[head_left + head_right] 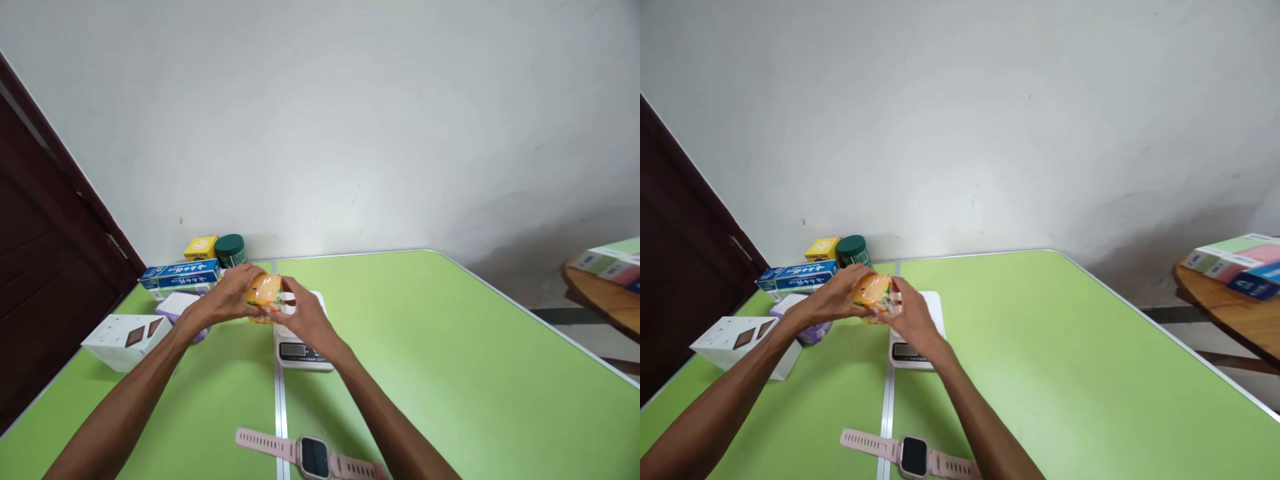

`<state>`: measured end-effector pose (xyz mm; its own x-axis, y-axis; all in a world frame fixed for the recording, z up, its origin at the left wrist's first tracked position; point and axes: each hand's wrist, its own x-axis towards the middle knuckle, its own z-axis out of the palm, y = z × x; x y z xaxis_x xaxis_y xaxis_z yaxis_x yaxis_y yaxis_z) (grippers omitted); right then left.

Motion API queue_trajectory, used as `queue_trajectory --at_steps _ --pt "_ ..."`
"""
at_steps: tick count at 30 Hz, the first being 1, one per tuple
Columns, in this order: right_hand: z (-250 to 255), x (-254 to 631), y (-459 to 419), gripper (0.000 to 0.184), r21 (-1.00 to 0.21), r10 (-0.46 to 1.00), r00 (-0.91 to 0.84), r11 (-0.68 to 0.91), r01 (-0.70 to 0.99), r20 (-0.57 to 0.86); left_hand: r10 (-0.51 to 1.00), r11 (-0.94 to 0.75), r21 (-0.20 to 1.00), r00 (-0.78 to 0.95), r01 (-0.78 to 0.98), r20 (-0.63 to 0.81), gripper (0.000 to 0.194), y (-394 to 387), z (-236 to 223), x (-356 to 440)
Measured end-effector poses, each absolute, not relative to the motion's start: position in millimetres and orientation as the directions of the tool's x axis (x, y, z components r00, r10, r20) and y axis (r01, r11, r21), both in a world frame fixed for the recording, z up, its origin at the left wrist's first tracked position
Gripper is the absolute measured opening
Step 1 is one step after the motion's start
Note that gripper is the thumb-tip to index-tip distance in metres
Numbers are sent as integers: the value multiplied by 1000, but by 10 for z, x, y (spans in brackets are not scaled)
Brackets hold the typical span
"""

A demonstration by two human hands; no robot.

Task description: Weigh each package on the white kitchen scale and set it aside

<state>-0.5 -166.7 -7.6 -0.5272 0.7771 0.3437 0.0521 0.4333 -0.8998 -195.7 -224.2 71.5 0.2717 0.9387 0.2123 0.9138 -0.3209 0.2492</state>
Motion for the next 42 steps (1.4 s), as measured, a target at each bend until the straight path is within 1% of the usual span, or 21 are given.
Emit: queue_trajectory --at_steps 3,6,11,15,17,18,20,21,22,24,25,26,28,30,32,35,40,42 --pt "-60 291 -1474 56 -908 807 -496 411 79 322 926 -368 287 321 885 198 51 -1917 640 -1717" --pt "-136 490 -1350 56 -927 828 -489 364 94 275 921 -388 301 354 871 163 59 -1698 520 -1568" --pt "-275 597 -1258 57 -920 833 -483 370 127 268 918 -395 327 376 858 123 61 -1566 374 -1512" --pt "-329 625 -1226 59 -933 826 -506 344 104 248 934 -357 356 343 864 105 73 -1562 267 -1498" --pt "-397 688 -1219 66 -947 825 -518 310 84 224 941 -337 406 312 850 128 85 -1620 188 -1483" --pt "-453 739 -1222 72 -954 832 -513 289 79 210 945 -326 445 287 834 154 95 -1672 134 -1480" --pt "-606 872 -1247 85 -971 864 -474 228 72 168 959 -276 567 180 776 221 111 -1814 -20 -1494" --pt "-696 946 -1271 87 -979 889 -435 193 70 144 965 -232 650 87 724 248 112 -1898 -125 -1514" --pt "-788 1017 -1303 84 -984 917 -380 164 69 126 966 -181 737 -24 651 258 108 -1984 -248 -1542" --pt "-950 1129 -1382 70 -988 964 -244 132 86 108 948 -84 885 -238 458 213 92 -2146 -535 -1611" --pt "-1010 1161 -1423 66 -985 977 -182 133 111 112 933 -48 930 -316 364 172 87 -2213 -683 -1645" --pt "-1052 1178 -1462 66 -978 983 -136 146 147 126 919 -24 958 -370 287 134 86 -2267 -823 -1674" --pt "-1089 1171 -1522 67 -954 980 -109 186 235 164 896 -9 980 -434 197 96 89 -2336 -1047 -1707" --pt "-1085 1143 -1552 66 -930 976 -113 214 300 188 877 -19 985 -470 171 99 88 -2366 -1165 -1708" --pt "-1070 1128 -1559 65 -926 978 -101 206 316 183 869 -28 982 -482 188 117 84 -2378 -1189 -1692" --pt "-1060 1143 -1549 63 -947 987 -82 156 281 139 876 -13 972 -466 235 124 78 -2389 -1147 -1668" --pt "-1076 1164 -1513 57 -966 994 -76 98 239 82 887 9 960 -445 280 122 74 -2402 -1131 -1663" --pt "-1086 1145 -1504 58 -975 995 -77 79 210 64 892 9 954 -434 299 127 71 -2405 -1150 -1660"
